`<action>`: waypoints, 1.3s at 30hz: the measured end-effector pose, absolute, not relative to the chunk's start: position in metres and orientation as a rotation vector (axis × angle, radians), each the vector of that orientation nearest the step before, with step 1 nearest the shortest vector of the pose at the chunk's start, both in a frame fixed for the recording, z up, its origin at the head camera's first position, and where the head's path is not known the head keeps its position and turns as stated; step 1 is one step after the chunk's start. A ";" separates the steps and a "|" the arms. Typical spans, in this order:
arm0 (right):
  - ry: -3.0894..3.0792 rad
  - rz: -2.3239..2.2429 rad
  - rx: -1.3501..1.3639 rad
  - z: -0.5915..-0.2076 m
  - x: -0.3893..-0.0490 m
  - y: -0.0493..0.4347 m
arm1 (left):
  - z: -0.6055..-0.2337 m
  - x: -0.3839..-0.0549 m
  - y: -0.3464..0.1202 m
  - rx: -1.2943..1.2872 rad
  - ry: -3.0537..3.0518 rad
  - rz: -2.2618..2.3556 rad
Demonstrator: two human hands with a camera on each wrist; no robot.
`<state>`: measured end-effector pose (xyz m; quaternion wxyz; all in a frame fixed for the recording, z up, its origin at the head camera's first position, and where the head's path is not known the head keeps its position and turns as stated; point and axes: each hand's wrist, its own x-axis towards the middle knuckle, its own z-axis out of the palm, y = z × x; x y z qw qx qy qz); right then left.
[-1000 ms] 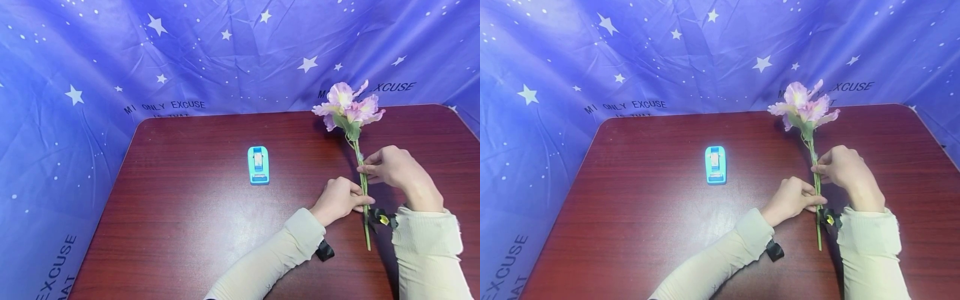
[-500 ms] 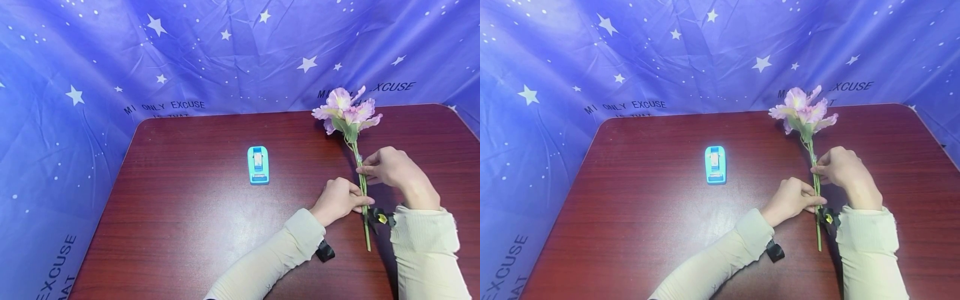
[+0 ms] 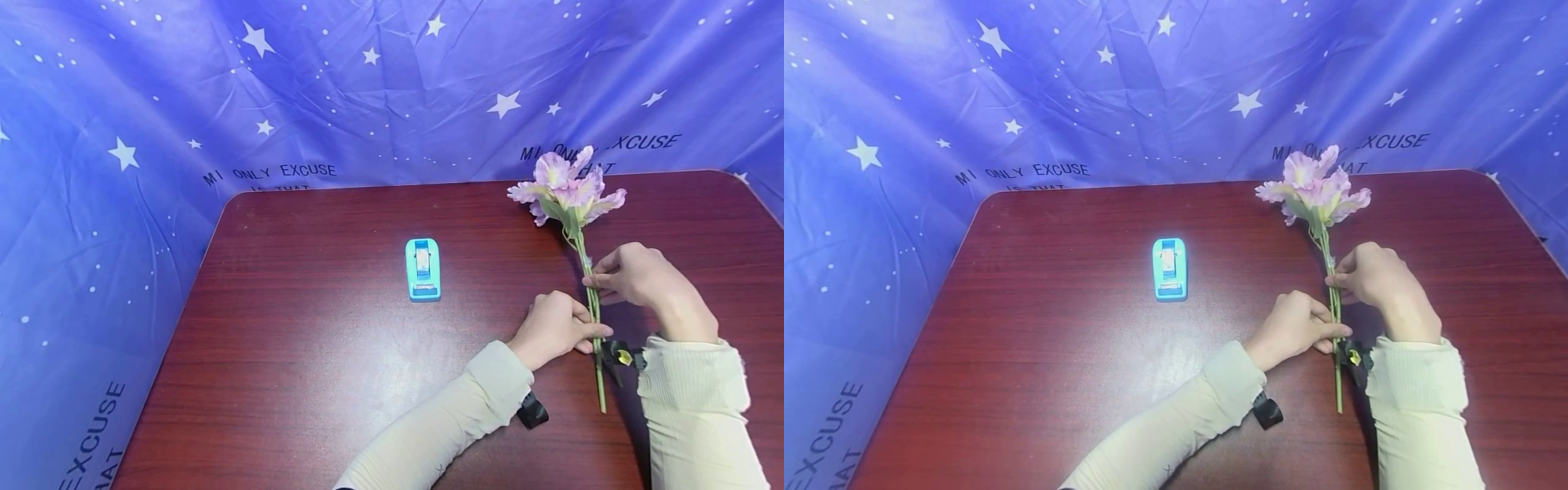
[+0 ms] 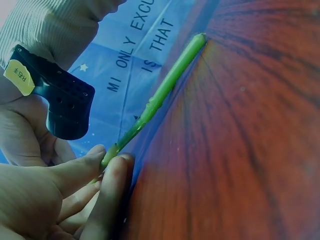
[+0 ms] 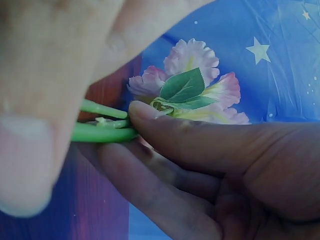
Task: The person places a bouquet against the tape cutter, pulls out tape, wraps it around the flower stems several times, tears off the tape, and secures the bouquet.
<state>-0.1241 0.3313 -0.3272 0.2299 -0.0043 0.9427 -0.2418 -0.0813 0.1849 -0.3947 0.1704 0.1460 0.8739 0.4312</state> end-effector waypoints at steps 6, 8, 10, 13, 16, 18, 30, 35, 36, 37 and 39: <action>2.577 -0.683 -0.018 -0.330 -0.125 0.331 | -0.395 -0.081 0.184 0.388 2.465 1.239; 2.584 -0.676 -0.025 -0.331 -0.126 0.331 | -0.395 -0.081 0.184 0.381 2.461 1.244; 2.586 -0.673 -0.025 -0.331 -0.126 0.331 | -0.394 -0.081 0.184 0.374 2.458 1.247; 2.576 -0.671 -0.014 -0.331 -0.126 0.330 | -0.393 -0.081 0.184 0.362 2.458 1.243; 2.572 -0.676 -0.012 -0.333 -0.127 0.330 | -0.394 -0.081 0.184 0.347 2.462 1.239; 2.583 -0.669 -0.023 -0.334 -0.127 0.330 | -0.394 -0.081 0.184 0.336 2.461 1.245; 2.585 -0.658 -0.015 -0.334 -0.127 0.329 | -0.394 -0.081 0.186 0.282 2.451 1.267; 2.578 -0.657 -0.003 -0.333 -0.126 0.329 | -0.395 -0.080 0.186 0.296 2.463 1.253; 2.580 -0.654 -0.003 -0.333 -0.126 0.329 | -0.395 -0.080 0.186 0.302 2.467 1.250; 2.581 -0.653 -0.003 -0.333 -0.126 0.329 | -0.395 -0.080 0.185 0.310 2.474 1.245; 2.580 -0.651 -0.002 -0.333 -0.126 0.329 | -0.396 -0.080 0.185 0.324 2.481 1.242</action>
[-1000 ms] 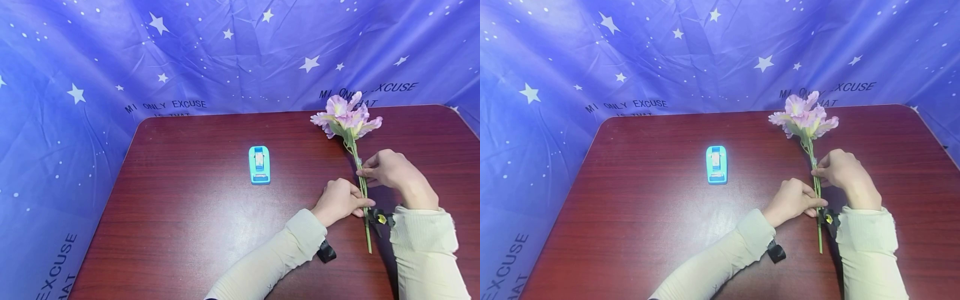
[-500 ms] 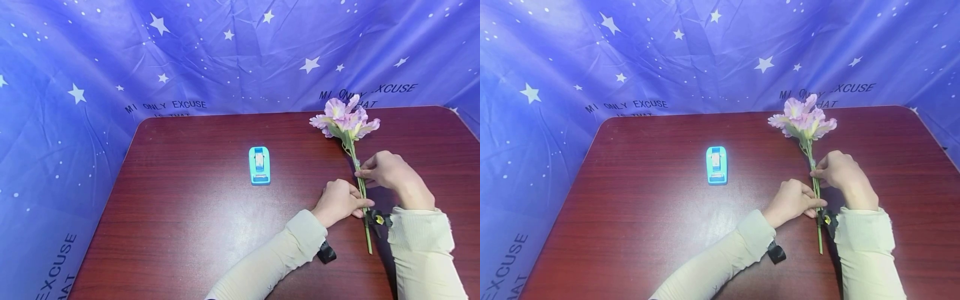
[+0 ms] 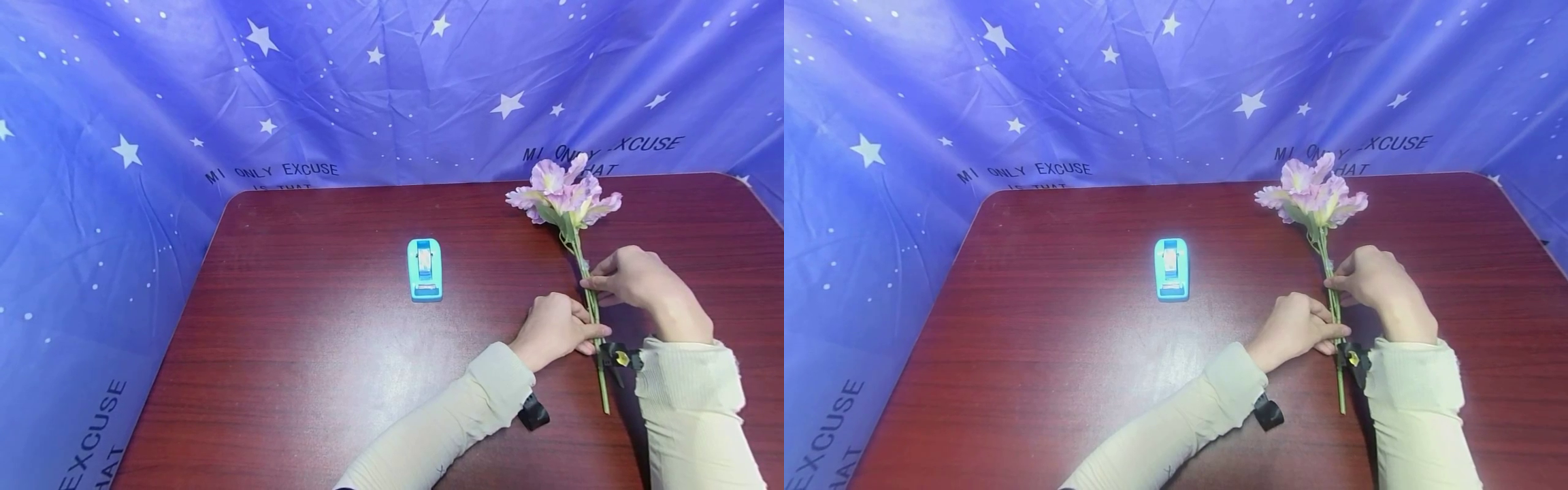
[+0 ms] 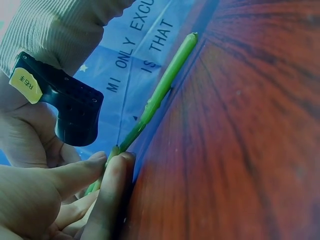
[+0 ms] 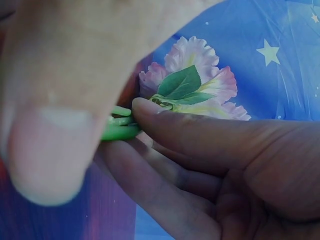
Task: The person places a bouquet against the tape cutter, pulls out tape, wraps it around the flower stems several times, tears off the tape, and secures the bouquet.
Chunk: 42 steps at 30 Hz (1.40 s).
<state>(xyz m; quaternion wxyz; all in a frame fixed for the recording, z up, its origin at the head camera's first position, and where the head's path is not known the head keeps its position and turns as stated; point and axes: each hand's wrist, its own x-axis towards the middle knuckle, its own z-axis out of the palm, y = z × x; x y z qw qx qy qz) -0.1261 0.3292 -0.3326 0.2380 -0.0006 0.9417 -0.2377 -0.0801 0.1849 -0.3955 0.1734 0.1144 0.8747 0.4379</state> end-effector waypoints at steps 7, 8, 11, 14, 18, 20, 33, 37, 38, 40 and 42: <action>2.576 -0.647 0.002 -0.333 -0.126 0.329 | -0.395 -0.081 0.183 0.377 2.495 1.203; 2.575 -0.650 0.002 -0.333 -0.125 0.329 | -0.395 -0.081 0.183 0.384 2.496 1.197; 2.575 -0.654 -0.002 -0.333 -0.125 0.329 | -0.394 -0.080 0.182 0.405 2.504 1.182; 2.580 -0.654 -0.005 -0.333 -0.125 0.329 | -0.394 -0.080 0.181 0.415 2.498 1.195; 2.575 -0.657 0.003 -0.334 -0.125 0.329 | -0.394 -0.080 0.180 0.425 2.505 1.195; 2.573 -0.657 0.004 -0.334 -0.125 0.330 | -0.395 -0.080 0.180 0.429 2.512 1.189; 2.585 -0.672 -0.020 -0.332 -0.127 0.332 | -0.391 -0.080 0.181 0.381 2.525 1.171; 2.584 -0.674 -0.018 -0.332 -0.127 0.332 | -0.391 -0.079 0.181 0.372 2.592 1.103; 2.586 -0.674 -0.019 -0.332 -0.127 0.332 | -0.391 -0.079 0.181 0.371 2.601 1.094; 2.584 -0.676 -0.016 -0.332 -0.127 0.332 | -0.391 -0.079 0.181 0.371 2.601 1.098; 2.584 -0.672 -0.015 -0.331 -0.126 0.332 | -0.391 -0.078 0.182 0.364 2.592 1.111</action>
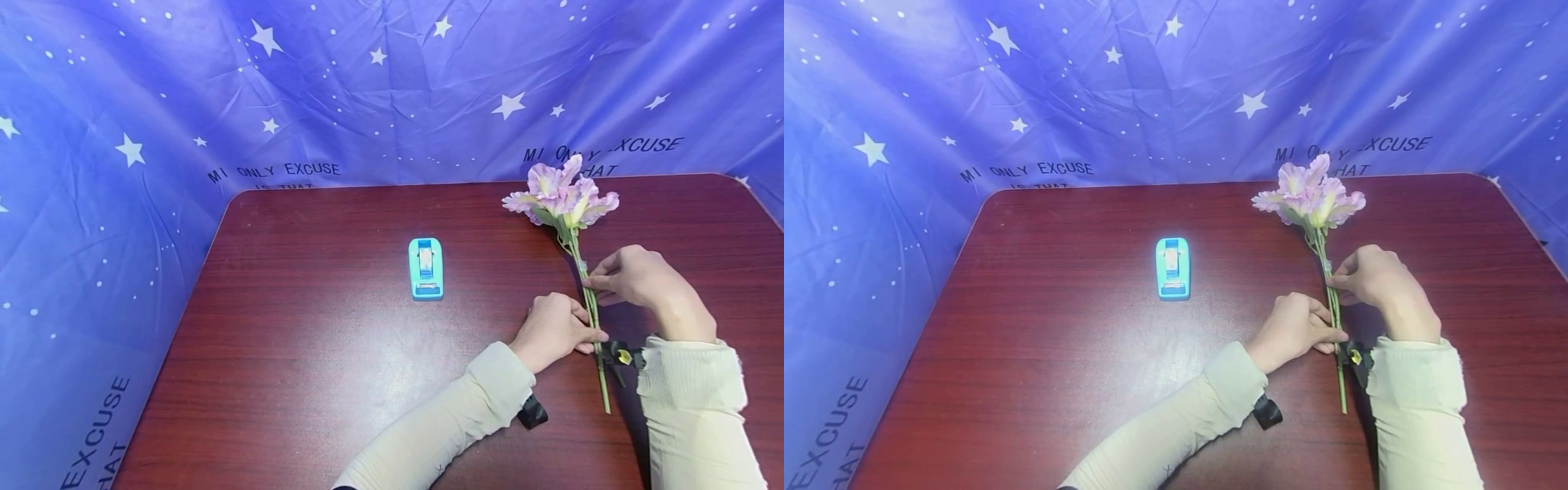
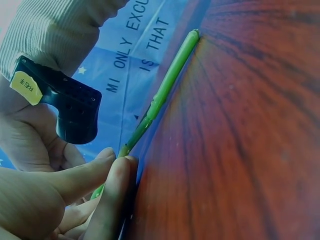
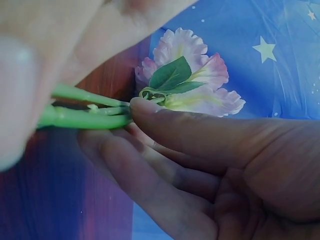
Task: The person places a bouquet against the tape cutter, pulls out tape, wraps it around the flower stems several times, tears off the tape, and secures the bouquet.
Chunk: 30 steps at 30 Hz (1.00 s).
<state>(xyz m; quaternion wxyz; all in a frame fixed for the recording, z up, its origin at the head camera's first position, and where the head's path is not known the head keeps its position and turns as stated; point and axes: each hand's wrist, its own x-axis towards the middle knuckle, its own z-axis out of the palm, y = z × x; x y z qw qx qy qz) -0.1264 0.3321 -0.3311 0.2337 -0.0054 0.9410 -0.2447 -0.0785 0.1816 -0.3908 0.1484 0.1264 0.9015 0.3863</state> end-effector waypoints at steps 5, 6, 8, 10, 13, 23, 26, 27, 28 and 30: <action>2.587 -0.666 -0.010 -0.329 -0.125 0.332 | -0.391 -0.078 0.182 0.319 2.553 1.168; 2.589 -0.667 -0.008 -0.329 -0.125 0.332 | -0.391 -0.078 0.181 0.319 2.551 1.176; 2.592 -0.672 -0.004 -0.329 -0.125 0.332 | -0.391 -0.079 0.180 0.326 2.543 1.194; 2.593 -0.683 -0.009 -0.328 -0.125 0.332 | -0.391 -0.081 0.179 0.341 2.540 1.209; 2.597 -0.702 -0.016 -0.328 -0.125 0.332 | -0.392 -0.083 0.177 0.369 2.541 1.222; 2.621 -0.710 -0.020 -0.326 -0.124 0.331 | -0.389 -0.086 0.174 0.347 2.535 1.286; 2.636 -0.706 -0.028 -0.326 -0.124 0.330 | -0.387 -0.086 0.173 0.363 2.546 1.283; 2.640 -0.704 -0.027 -0.325 -0.124 0.330 | -0.387 -0.086 0.172 0.379 2.554 1.281; 2.644 -0.703 -0.028 -0.325 -0.124 0.330 | -0.386 -0.086 0.172 0.399 2.571 1.272; 2.661 -0.696 -0.029 -0.324 -0.124 0.329 | -0.385 -0.087 0.170 0.437 2.611 1.253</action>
